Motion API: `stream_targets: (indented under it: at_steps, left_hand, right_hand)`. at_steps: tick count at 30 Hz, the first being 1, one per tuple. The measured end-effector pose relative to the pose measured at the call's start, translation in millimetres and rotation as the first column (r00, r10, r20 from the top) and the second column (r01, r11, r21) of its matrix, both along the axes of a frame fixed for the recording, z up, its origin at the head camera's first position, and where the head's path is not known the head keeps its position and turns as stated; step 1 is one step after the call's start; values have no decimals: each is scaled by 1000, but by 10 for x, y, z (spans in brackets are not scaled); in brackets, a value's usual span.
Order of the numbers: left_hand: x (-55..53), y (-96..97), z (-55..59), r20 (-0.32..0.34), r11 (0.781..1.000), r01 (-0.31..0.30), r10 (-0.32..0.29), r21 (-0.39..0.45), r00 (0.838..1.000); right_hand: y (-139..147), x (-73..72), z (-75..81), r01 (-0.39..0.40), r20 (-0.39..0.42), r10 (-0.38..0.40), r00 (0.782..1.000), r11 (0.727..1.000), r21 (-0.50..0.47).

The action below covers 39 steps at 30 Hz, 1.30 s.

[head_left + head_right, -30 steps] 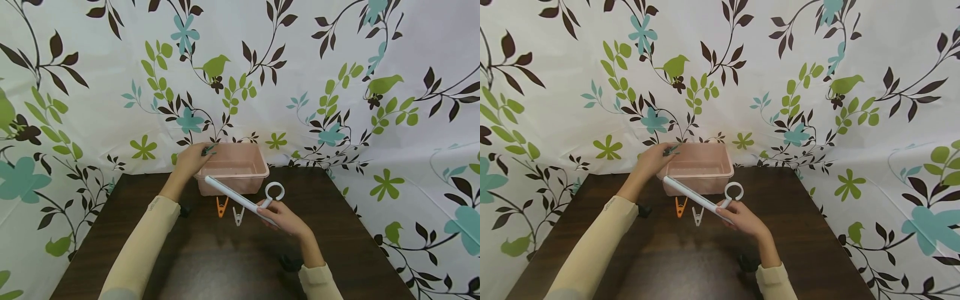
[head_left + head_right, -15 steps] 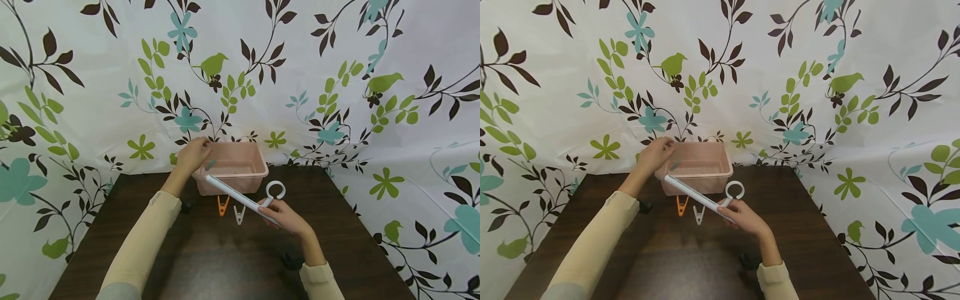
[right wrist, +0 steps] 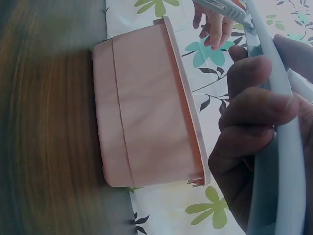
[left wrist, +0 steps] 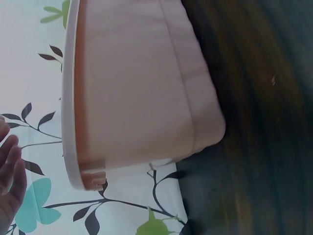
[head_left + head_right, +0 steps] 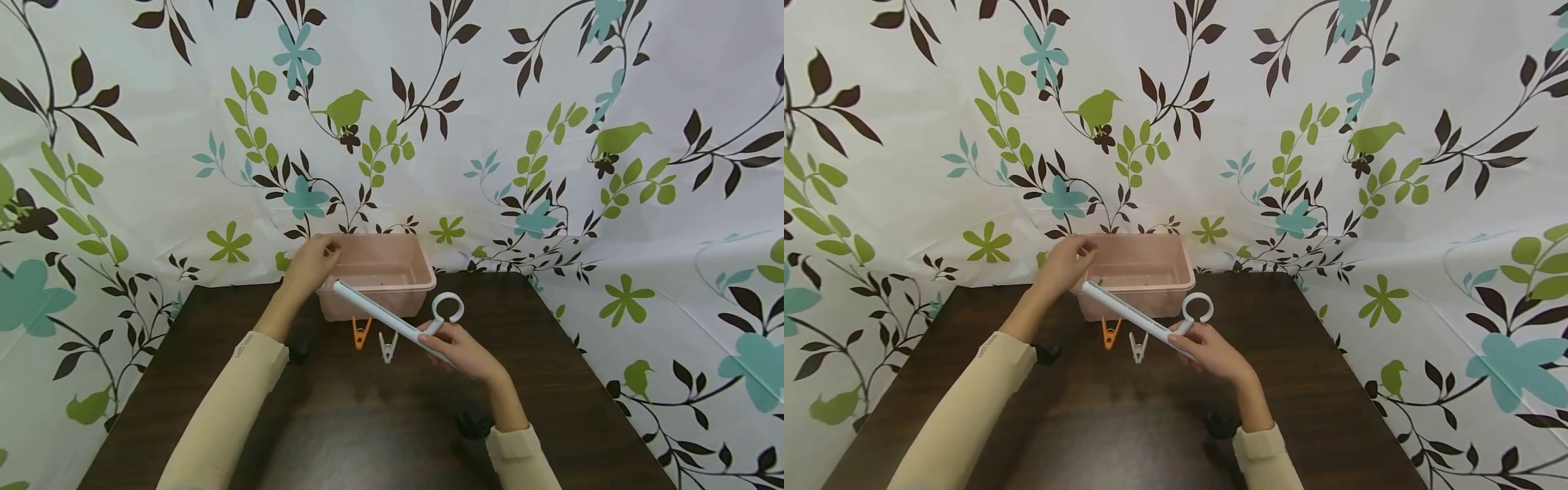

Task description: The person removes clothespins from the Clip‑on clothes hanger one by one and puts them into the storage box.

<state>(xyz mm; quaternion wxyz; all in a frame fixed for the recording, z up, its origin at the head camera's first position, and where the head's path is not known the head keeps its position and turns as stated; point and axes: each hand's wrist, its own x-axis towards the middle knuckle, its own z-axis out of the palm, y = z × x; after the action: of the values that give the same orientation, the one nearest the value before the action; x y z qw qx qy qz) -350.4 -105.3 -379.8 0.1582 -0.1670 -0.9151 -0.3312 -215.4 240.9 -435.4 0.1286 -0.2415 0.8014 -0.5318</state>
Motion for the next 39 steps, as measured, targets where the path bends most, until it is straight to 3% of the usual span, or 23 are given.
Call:
stream_targets:
  at_steps: [5, 9, 14, 18, 20, 22, 24, 28, 29, 30, 31, 33, 36, 39]
  left_hand:
    - [133, 4, -108, 50, 993, 84, -88, 84, 995]
    - [232, 18, -206, 116, 972, 137, -161, 190, 980]
    - [409, 20, -314, 164, 925, 185, -250, 333, 954]
    - [608, 14, -425, 222, 863, 190, -323, 468, 920]
    - [678, 14, -485, 246, 819, 196, -376, 539, 894]
    - [740, 13, -538, 266, 772, 210, -440, 601, 857]
    - [796, 10, -585, 277, 713, 246, -531, 656, 801]
    - [909, 9, -648, 266, 612, 346, -690, 711, 673]
    - [934, 13, -655, 261, 593, 362, -713, 719, 650]
    - [955, 18, -658, 252, 582, 374, -724, 722, 642]
    - [975, 23, -654, 245, 579, 380, -726, 721, 642]
    - [1008, 34, -644, 237, 587, 377, -713, 717, 660]
    - [1046, 25, -632, 220, 629, 374, -664, 682, 715]
    - [1055, 21, -627, 204, 669, 378, -622, 640, 756]
  right_hand:
    - [-28, -41, 60, 17, -41, -18, 999, 1000, -20]
    - [-47, -73, 107, 20, -66, -22, 998, 999, -37]
    - [-100, -91, 141, -10, -85, 7, 996, 999, -31]
    - [-139, -97, 149, -26, -90, 23, 996, 999, -33]
    - [-154, -104, 146, -31, -88, 28, 996, 999, -35]
    - [-171, -112, 142, -32, -87, 29, 996, 999, -36]
    - [-191, -117, 138, -31, -88, 28, 996, 999, -34]
    - [-235, -118, 134, -28, -83, 25, 996, 999, -40]
    - [-246, -119, 131, -30, -83, 26, 996, 999, -42]
    - [-257, -121, 128, -31, -82, 28, 996, 999, -44]
    - [-267, -122, 125, -33, -82, 29, 996, 998, -47]
    - [-286, -122, 124, -33, -83, 28, 996, 998, -51]
    - [-308, -124, 114, -32, -80, 27, 996, 998, -56]
    - [-293, -133, 100, -31, -77, 26, 997, 998, -60]
